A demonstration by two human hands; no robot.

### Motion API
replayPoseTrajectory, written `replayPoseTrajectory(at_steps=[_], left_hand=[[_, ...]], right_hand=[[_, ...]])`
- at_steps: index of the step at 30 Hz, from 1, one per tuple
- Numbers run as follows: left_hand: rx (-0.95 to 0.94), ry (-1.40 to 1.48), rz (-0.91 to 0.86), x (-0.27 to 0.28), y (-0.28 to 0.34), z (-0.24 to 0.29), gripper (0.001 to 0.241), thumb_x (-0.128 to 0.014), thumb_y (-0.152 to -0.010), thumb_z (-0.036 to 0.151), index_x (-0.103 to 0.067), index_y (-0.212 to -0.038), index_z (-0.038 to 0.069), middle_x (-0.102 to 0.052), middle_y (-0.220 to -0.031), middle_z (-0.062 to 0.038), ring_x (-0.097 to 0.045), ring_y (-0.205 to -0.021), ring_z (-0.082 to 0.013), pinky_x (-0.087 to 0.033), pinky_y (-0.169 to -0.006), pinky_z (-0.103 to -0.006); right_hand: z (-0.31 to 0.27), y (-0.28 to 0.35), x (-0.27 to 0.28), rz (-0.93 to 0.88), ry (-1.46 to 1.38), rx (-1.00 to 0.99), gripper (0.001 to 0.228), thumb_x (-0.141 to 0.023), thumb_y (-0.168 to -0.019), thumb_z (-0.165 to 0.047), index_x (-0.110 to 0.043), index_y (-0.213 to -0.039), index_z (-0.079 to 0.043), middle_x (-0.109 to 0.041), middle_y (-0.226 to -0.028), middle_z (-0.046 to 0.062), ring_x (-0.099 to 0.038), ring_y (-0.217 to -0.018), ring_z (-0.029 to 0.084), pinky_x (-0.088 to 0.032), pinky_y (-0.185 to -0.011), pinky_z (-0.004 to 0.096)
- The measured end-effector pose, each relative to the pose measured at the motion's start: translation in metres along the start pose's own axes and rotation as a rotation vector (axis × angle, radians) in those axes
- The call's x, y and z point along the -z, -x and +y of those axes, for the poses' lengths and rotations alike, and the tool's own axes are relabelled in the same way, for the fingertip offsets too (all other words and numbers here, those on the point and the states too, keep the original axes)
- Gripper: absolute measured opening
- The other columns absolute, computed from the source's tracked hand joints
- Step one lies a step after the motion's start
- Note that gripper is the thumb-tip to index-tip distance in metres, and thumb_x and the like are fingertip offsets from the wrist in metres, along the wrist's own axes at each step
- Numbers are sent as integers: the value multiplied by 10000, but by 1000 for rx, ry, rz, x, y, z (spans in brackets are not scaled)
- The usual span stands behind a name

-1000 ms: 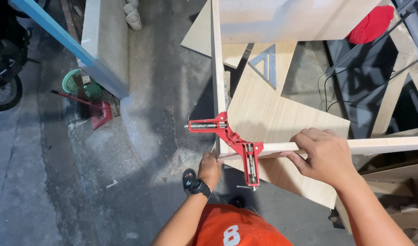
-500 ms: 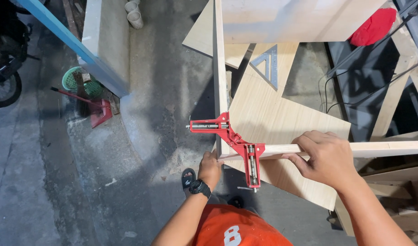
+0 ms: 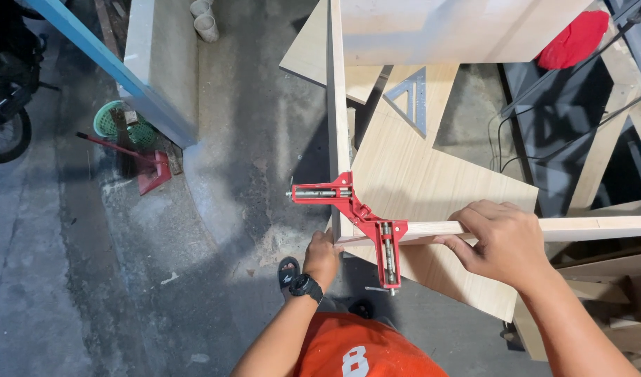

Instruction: Assembling a wooden structure by aligning boards and securing them with corner clamps

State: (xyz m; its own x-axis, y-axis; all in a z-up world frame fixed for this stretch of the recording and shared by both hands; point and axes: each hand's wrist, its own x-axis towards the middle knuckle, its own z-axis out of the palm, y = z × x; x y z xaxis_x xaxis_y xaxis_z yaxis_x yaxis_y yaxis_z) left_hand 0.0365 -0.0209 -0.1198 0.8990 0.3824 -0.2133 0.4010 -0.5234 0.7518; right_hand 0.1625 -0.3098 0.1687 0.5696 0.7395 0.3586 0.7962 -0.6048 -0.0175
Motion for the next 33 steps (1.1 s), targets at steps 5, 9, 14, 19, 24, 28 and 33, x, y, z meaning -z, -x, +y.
replayPoseTrajectory(at_steps=[5,9,14,19,24,28,33], left_hand=[[-20,28,16,-2,3,-2,323,-653,-1027,95,-674,-1339,173,-557,-1080,-139,-725,-858,-398,-627,-764,-481],[-58,12,60,-14,-1,-15,397,-678,-993,101,-665,-1386,153,-572,-1139,-144,-714,-887,-428,-632,-814,-508],[-59,-94,50,-16,-3,-14,422,-717,-995,147,-629,-1407,131,-571,-1168,-158,-702,-909,-435,-620,-792,-535],[-60,-83,63,-15,-2,-10,403,-696,-980,111,-645,-1379,144,-574,-1116,-143,-700,-873,-411,-624,-777,-514],[47,-21,-51,6,2,13,351,-701,-1006,105,-632,-1350,136,-549,-1137,-169,-690,-962,-446,-604,-779,-543],[32,-9,-37,19,11,32,328,-701,-984,65,-646,-1301,129,-553,-1156,-188,-682,-1010,-504,-603,-855,-593],[177,14,-116,39,27,66,773,-795,-979,178,-397,-1637,104,-531,-1572,-213,-482,-1494,-437,-434,-1253,-533]], right_hand=[[-1,1,-2,23,2,1,466,-718,-971,-606,-670,-808,-172,-582,-662,-59,-593,-607,209,-387,-495,377],[-1,1,-2,32,-13,-1,444,-737,-961,-588,-681,-812,-174,-585,-652,-68,-604,-612,195,-401,-504,369],[-1,-1,-2,48,-13,16,445,-737,-962,-589,-693,-822,-168,-605,-662,-58,-622,-624,209,-420,-512,376],[-1,2,-2,10,-6,-11,470,-711,-967,-604,-662,-798,-168,-593,-663,-55,-598,-607,215,-408,-502,383],[-12,-5,12,-156,66,-19,489,-713,-936,-637,-733,-1114,-183,-762,-901,-23,-729,-848,260,-550,-761,421],[-22,-8,18,-172,155,19,619,-694,-924,-657,-704,-1308,-171,-771,-1022,6,-726,-914,292,-544,-772,436],[-42,-11,13,-218,260,15,775,-568,-963,-713,-596,-1511,-166,-706,-1255,46,-666,-1063,297,-518,-927,444]])
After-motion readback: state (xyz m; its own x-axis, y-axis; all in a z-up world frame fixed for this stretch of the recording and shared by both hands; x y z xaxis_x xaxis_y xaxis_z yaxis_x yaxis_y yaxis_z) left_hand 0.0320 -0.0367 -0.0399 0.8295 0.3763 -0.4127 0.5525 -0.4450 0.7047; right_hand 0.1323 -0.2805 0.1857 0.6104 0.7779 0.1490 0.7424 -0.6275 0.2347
